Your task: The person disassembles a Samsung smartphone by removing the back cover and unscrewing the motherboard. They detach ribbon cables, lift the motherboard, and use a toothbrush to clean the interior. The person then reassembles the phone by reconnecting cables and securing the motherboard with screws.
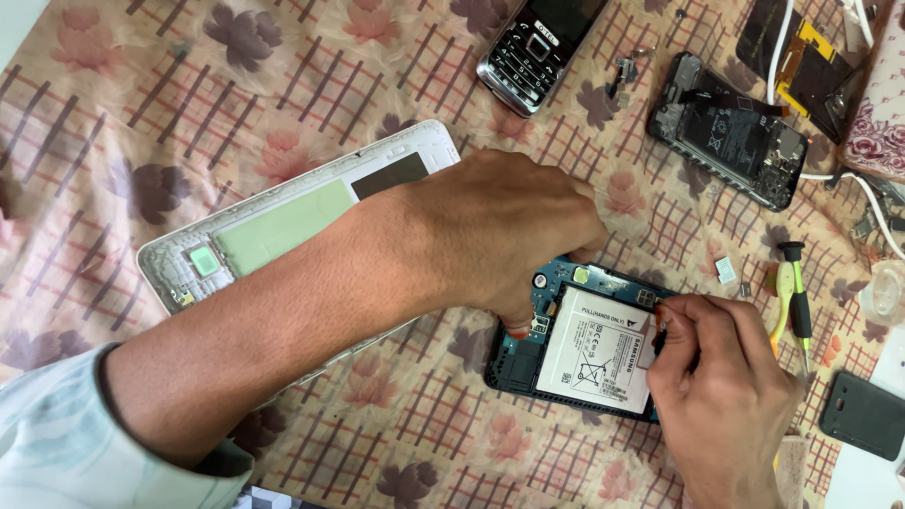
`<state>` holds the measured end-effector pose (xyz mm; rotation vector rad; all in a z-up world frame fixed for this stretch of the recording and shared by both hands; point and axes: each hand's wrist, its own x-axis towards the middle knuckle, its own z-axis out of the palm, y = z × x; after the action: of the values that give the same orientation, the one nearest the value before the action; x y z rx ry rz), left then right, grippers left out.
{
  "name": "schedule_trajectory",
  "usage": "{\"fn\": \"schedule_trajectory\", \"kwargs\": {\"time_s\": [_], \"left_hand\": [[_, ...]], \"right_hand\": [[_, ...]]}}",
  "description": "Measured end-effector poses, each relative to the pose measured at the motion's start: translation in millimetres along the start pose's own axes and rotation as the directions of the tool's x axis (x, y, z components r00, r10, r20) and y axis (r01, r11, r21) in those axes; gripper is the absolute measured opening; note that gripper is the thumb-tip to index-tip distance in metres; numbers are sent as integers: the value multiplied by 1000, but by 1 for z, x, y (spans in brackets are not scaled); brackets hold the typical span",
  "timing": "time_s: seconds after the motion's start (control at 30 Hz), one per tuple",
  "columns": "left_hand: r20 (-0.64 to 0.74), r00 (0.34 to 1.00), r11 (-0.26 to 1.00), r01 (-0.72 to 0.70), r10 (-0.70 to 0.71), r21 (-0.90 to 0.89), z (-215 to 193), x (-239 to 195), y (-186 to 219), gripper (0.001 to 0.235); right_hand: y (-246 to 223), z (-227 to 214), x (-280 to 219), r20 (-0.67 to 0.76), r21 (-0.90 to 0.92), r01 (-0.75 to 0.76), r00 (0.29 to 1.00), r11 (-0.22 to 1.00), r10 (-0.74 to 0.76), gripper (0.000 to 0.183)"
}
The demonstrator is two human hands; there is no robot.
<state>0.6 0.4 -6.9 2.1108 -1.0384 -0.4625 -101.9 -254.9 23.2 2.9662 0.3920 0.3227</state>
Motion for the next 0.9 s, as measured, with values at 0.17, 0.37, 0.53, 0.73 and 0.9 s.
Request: {"fn": "schedule_trajectory", "kwargs": {"time_s": [0.17,0.37,0.53,0.73,0.9], "left_hand": [[0,1000,1000,1,-1,-1,-2,0,2,78],[55,996,998,66,-65,-7,-8,-2,7,78],[79,993,996,90,-89,-7,-9,-2,9,77],[19,999,999,37,-37,-39,-6,-3,4,77],[22,999,999,43,-42,-33,-5,-2,4,79]], "right_hand": [[1,2,-1,-21,17,8,1000,1000,-8,5],[14,-6,10,33,344,29,999,939,-43,15],[20,-3,8,76,368,-78,996,927,53,17],[24,3,5,69,461,-127,992,878,108,16],[23,3,6,63,401,-100,995,911,82,11]]}}
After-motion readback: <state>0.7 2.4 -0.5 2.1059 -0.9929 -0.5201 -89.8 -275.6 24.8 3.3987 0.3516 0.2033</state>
